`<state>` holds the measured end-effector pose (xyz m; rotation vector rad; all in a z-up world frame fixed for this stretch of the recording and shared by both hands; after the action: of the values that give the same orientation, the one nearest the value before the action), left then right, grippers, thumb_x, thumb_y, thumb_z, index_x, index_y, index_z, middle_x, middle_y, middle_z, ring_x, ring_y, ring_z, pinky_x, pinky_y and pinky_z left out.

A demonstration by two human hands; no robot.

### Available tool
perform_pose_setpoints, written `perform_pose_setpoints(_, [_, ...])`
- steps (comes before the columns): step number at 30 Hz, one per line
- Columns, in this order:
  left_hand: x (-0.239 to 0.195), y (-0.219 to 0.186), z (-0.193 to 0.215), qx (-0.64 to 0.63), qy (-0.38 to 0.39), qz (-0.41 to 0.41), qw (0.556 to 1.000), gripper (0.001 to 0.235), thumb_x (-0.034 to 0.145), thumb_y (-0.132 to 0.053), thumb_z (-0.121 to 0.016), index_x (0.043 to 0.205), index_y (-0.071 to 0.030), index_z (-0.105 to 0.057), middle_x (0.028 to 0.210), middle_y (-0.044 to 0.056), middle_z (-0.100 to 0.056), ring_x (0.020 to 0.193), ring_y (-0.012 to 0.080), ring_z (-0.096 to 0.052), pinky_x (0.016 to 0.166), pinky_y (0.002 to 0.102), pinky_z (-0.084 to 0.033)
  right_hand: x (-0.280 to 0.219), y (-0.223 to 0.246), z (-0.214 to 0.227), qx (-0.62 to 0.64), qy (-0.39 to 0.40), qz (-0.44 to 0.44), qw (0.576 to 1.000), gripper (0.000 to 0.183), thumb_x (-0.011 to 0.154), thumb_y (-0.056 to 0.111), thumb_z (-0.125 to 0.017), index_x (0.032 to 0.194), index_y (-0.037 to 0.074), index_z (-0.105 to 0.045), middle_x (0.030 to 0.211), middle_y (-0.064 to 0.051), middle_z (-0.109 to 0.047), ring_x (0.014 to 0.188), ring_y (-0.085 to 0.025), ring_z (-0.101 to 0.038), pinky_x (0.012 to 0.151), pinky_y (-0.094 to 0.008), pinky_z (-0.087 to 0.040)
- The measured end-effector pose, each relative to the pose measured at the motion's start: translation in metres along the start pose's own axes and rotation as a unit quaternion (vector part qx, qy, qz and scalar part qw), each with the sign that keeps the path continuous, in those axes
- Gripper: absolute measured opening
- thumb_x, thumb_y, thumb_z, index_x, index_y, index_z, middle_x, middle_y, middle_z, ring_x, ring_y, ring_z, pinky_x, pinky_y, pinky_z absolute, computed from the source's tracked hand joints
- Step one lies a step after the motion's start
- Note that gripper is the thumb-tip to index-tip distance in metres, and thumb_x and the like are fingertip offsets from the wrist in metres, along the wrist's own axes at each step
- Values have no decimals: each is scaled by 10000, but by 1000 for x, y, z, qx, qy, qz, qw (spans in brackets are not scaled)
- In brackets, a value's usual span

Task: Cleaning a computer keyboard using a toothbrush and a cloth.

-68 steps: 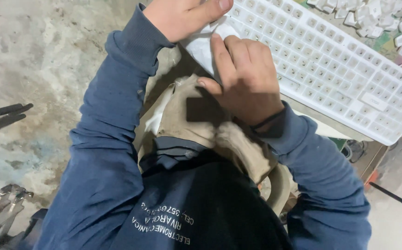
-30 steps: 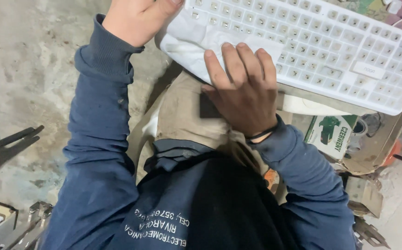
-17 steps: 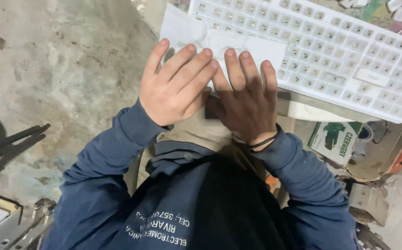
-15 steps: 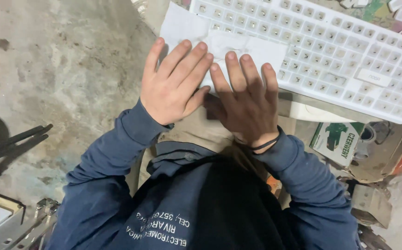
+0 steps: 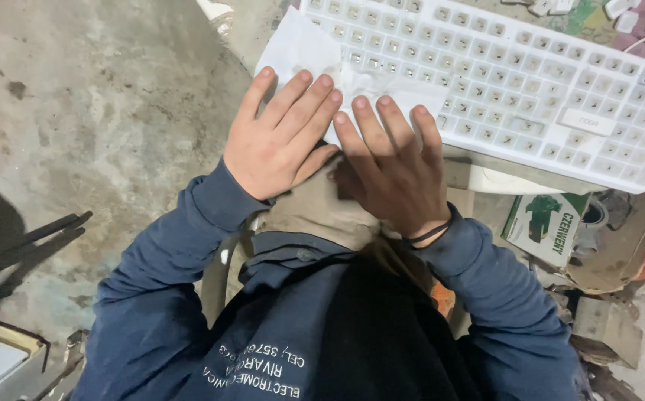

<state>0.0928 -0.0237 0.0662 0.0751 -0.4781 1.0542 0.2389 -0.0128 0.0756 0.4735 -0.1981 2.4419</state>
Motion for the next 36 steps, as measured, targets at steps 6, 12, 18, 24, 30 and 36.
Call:
perform_pose_setpoints(6, [1, -5, -1, 9, -7, -14, 1000, 516, 1057, -316, -733, 1471, -30, -619, 1533, 129, -565, 1428, 295, -518, 1247, 547, -317, 0, -4, -3, 8, 0, 7, 1000, 563, 1099, 454, -647, 1555, 146, -528, 1596, -46, -463, 1494, -268, -398, 1278, -500, -231])
perform_pose_setpoints(12, [5, -7, -13, -13, 9, 18, 1000, 668, 1030, -389, -748, 1528, 8, -547, 1588, 166, -493, 1483, 324, -447, 1257, 565, -275, -3, -12, -5, 19, 8, -10, 1000, 637, 1057, 448, -720, 1570, 126, -524, 1615, -52, -456, 1501, -262, -394, 1277, -502, -238])
perform_pose_setpoints(18, [6, -7, -22, -66, 17, 34, 997, 784, 955, -393, -777, 1545, 42, -498, 1608, 206, -448, 1518, 362, -397, 1272, 566, -252, -11, -14, 2, -3, 21, -5, 1000, 611, 1103, 445, -681, 1583, 110, -507, 1620, -57, -457, 1520, -237, -395, 1290, -484, -266])
perform_pose_setpoints(24, [7, -8, -23, -65, 2, 32, 997, 739, 974, -366, -770, 1541, 30, -508, 1598, 203, -463, 1510, 359, -409, 1273, 558, -251, -10, -16, 2, 12, 22, -34, 999, 601, 1102, 408, -679, 1560, 72, -482, 1579, -91, -478, 1475, -252, -453, 1253, -478, -322])
perform_pose_setpoints(30, [10, -7, -16, -53, 5, 15, 998, 613, 1040, -304, -720, 1541, 0, -540, 1591, 170, -493, 1492, 333, -450, 1283, 529, -261, 4, -21, 2, 64, -26, -13, 998, 614, 1030, 289, -729, 1513, 9, -472, 1457, -144, -505, 1346, -316, -519, 1185, -481, -436])
perform_pose_setpoints(36, [14, -9, -14, -60, 21, -10, 998, 609, 1043, -362, -698, 1521, -8, -566, 1579, 156, -513, 1478, 326, -467, 1271, 535, -276, 11, -27, 1, 147, 18, -3, 989, 594, 1027, 388, -719, 1387, -64, -582, 1400, -178, -558, 1264, -322, -553, 1069, -463, -465])
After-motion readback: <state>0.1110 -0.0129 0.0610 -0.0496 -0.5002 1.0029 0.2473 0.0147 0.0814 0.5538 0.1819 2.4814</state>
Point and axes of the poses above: each hand's wrist, its own x-axis towards the middle knuckle, its own z-axis out of the back of the hand, y = z × x, the point moved 8 cm from there along x, towards the middle knuckle
